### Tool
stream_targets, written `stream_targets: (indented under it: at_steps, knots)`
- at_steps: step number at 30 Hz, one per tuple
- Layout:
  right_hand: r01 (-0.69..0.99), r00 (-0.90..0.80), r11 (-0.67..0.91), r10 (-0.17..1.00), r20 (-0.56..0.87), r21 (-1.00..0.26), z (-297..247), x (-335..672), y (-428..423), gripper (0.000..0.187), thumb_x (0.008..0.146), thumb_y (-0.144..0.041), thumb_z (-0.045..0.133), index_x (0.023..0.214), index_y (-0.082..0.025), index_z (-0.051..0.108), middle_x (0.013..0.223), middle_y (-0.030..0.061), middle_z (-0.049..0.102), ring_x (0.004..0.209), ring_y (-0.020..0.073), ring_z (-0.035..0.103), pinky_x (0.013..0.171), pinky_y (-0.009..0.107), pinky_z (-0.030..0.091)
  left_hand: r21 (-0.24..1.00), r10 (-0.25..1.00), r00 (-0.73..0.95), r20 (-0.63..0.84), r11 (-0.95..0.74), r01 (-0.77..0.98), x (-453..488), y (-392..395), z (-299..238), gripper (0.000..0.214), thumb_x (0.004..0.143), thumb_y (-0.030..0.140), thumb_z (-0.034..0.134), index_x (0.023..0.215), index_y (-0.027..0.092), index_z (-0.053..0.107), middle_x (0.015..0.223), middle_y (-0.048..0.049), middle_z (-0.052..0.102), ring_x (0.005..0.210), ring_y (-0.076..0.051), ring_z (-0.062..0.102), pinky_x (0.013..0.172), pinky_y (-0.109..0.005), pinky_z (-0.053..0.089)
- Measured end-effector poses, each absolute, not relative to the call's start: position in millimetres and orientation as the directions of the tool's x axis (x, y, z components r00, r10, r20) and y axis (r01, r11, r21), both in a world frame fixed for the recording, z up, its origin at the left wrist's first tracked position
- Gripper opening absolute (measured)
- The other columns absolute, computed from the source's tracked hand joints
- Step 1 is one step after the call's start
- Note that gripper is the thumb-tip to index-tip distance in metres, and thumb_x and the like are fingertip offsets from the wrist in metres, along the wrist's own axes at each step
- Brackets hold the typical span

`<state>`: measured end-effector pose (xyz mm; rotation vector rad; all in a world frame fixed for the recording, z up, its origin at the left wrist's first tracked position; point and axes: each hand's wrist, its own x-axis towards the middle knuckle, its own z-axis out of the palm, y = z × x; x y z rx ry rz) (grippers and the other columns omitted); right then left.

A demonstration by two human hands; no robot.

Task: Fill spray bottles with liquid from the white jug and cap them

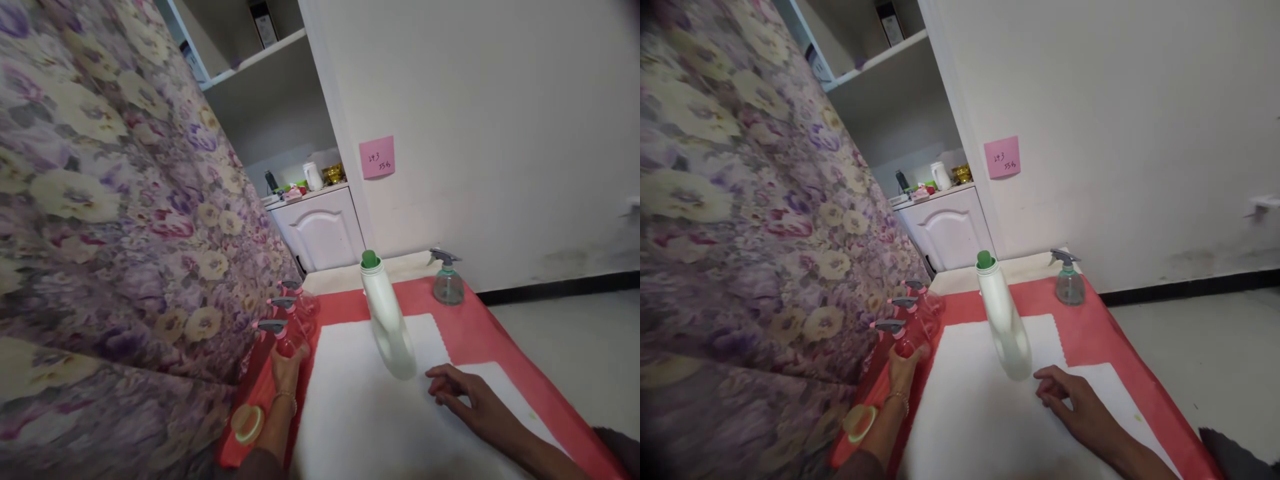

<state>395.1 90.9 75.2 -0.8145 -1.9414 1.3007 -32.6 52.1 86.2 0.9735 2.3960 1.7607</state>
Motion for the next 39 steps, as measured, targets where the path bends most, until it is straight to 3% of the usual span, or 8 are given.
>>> stream_targets:
  at_steps: [5,8,15,21,27,31,35,39]
  knots:
    - [0.132,-0.598,0.336,0.777,0.196,-0.932,80,394,88,0.024,0.089,-0.032,0.053,0.11,-0.023,0.06,0.09,0.004,0.071,0.081,0.0211,0.068,0.08,0.036,0.053,0.89,0.487,-0.835,0.255,0.219,0.4,-14,44,105,0.072,0.073,0.036,0.072,0.128,0.008,0.034,0.121,-0.0138,0.057,0.112,-0.03,0.057,0.096,-0.041,0.045]
    - [0.124,-0.593,0.355,0.775,0.218,-0.927,83,393,84,0.023,0.089,-0.032,0.053,0.109,-0.024,0.061,0.092,0.0046,0.071,0.085,0.0219,0.068,0.082,0.038,0.053,0.903,0.585,-0.776,0.236,0.162,0.397,10,37,112,0.07,0.075,0.036,0.071,0.13,0.013,0.035,0.125,-0.0143,0.057,0.114,-0.028,0.057,0.097,-0.042,0.046]
    - [0.04,-0.602,0.386,0.746,0.286,-0.921,78,381,67,0.044,0.078,-0.03,0.07,0.12,-0.022,0.059,0.116,0.009,0.066,0.109,0.0265,0.062,0.099,0.043,0.048,0.927,0.915,-0.37,0.161,-0.011,0.375,125,-4,100,0.066,0.067,0.032,0.076,0.124,0.019,0.046,0.123,-0.0133,0.061,0.113,-0.028,0.061,0.098,-0.04,0.048]
    - [-0.004,-0.643,0.423,0.693,0.326,-0.906,75,372,57,0.074,0.067,-0.039,0.082,0.132,-0.021,0.051,0.131,0.0128,0.056,0.123,0.0301,0.052,0.108,0.047,0.04,0.899,0.993,-0.03,0.116,-0.091,0.428,193,-33,102,0.071,0.068,0.021,0.075,0.131,0.02,0.043,0.129,-0.0122,0.057,0.12,-0.03,0.054,0.105,-0.042,0.042]
    - [-0.093,-0.683,0.4,0.64,0.351,-0.912,71,364,56,0.088,0.061,-0.046,0.085,0.136,-0.02,0.047,0.133,0.0147,0.055,0.124,0.0344,0.051,0.109,0.051,0.038,0.897,0.998,0.004,0.068,-0.063,0.437,191,-32,103,0.082,0.069,0.028,0.078,0.139,0.017,0.036,0.142,-0.0155,0.047,0.131,-0.033,0.044,0.112,-0.043,0.034]
    - [-0.068,-0.683,0.383,0.655,0.323,-0.921,67,362,55,0.083,0.061,-0.032,0.084,0.135,-0.021,0.047,0.134,0.0145,0.054,0.126,0.0345,0.051,0.109,0.053,0.037,0.902,0.996,-0.014,0.088,-0.074,0.426,188,-38,110,0.078,0.075,0.036,0.073,0.141,0.019,0.036,0.147,-0.0141,0.042,0.139,-0.032,0.036,0.117,-0.044,0.026]
    - [-0.045,-0.684,0.35,0.672,0.284,-0.936,74,362,52,0.081,0.06,-0.015,0.077,0.134,-0.021,0.047,0.134,0.0131,0.055,0.126,0.0321,0.051,0.109,0.052,0.037,0.918,0.98,-0.12,0.157,-0.1,0.384,195,-42,123,0.06,0.083,0.037,0.065,0.136,0.021,0.044,0.142,-0.0118,0.049,0.134,-0.029,0.043,0.114,-0.043,0.031]
    - [-0.089,-0.695,0.383,0.637,0.333,-0.919,81,360,50,0.084,0.058,-0.013,0.076,0.136,-0.022,0.046,0.135,0.0122,0.055,0.126,0.0316,0.051,0.11,0.05,0.037,0.92,0.958,-0.195,0.208,-0.124,0.371,201,-36,131,0.039,0.084,0.035,0.064,0.12,0.02,0.059,0.126,-0.01,0.062,0.118,-0.027,0.057,0.104,-0.039,0.042]
